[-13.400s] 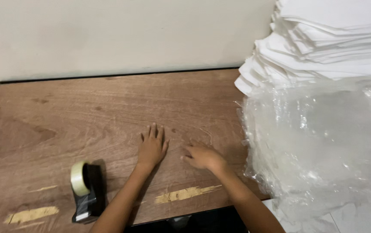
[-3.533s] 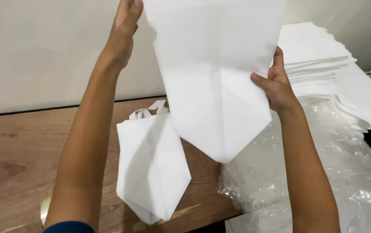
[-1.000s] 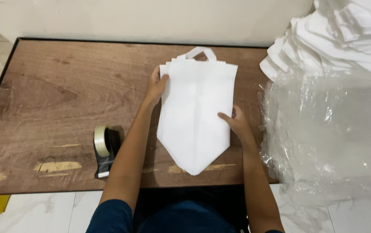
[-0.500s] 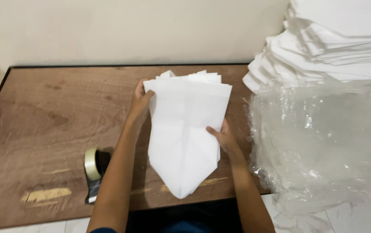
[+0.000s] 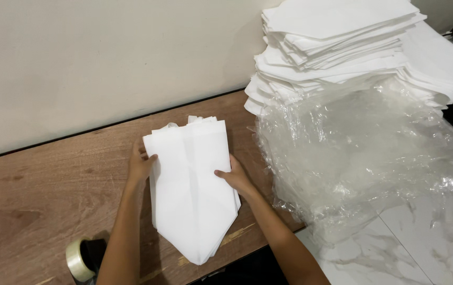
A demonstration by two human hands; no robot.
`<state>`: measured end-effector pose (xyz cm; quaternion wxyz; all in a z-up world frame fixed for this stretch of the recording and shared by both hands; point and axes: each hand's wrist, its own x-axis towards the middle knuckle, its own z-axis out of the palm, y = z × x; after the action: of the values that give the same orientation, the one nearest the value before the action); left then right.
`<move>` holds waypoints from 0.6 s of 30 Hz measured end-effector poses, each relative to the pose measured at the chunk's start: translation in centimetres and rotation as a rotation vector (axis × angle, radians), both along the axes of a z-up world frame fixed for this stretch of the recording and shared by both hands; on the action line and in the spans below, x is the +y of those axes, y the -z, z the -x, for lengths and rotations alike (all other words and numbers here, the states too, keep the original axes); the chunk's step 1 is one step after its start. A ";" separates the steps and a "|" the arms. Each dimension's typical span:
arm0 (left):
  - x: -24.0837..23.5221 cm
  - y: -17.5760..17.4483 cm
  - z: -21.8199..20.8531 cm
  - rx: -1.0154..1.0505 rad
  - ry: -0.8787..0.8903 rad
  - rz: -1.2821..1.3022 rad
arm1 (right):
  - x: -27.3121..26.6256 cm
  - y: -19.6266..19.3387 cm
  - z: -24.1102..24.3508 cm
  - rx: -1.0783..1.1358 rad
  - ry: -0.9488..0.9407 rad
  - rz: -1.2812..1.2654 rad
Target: The person repeatedly picks up sheets of white tissue paper from a large stack, folds them in half, and places them onto a smaller stack on the table. The person also handles a roll of tape and a sheet of bubble wrap.
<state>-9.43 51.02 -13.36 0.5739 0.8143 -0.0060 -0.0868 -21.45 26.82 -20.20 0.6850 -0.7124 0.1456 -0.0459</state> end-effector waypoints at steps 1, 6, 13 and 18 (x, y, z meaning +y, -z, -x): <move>0.3 2.8 -1.7 -0.005 0.002 0.000 | -0.3 0.8 -0.3 -0.005 0.002 0.000; -0.4 3.5 -1.8 -0.190 0.055 -0.334 | -0.7 -0.5 -0.1 0.173 -0.063 0.537; -3.5 7.8 -5.6 -0.014 0.345 -0.875 | -3.4 -14.9 1.3 0.135 0.074 0.703; -9.5 5.8 -7.9 0.013 0.389 -1.119 | -13.2 -18.6 -1.7 -0.363 0.471 0.475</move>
<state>-1.54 41.56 -19.17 0.0309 0.9766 -0.1049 -0.1851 -19.71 13.66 -1.57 0.4860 -0.7786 0.1667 -0.3602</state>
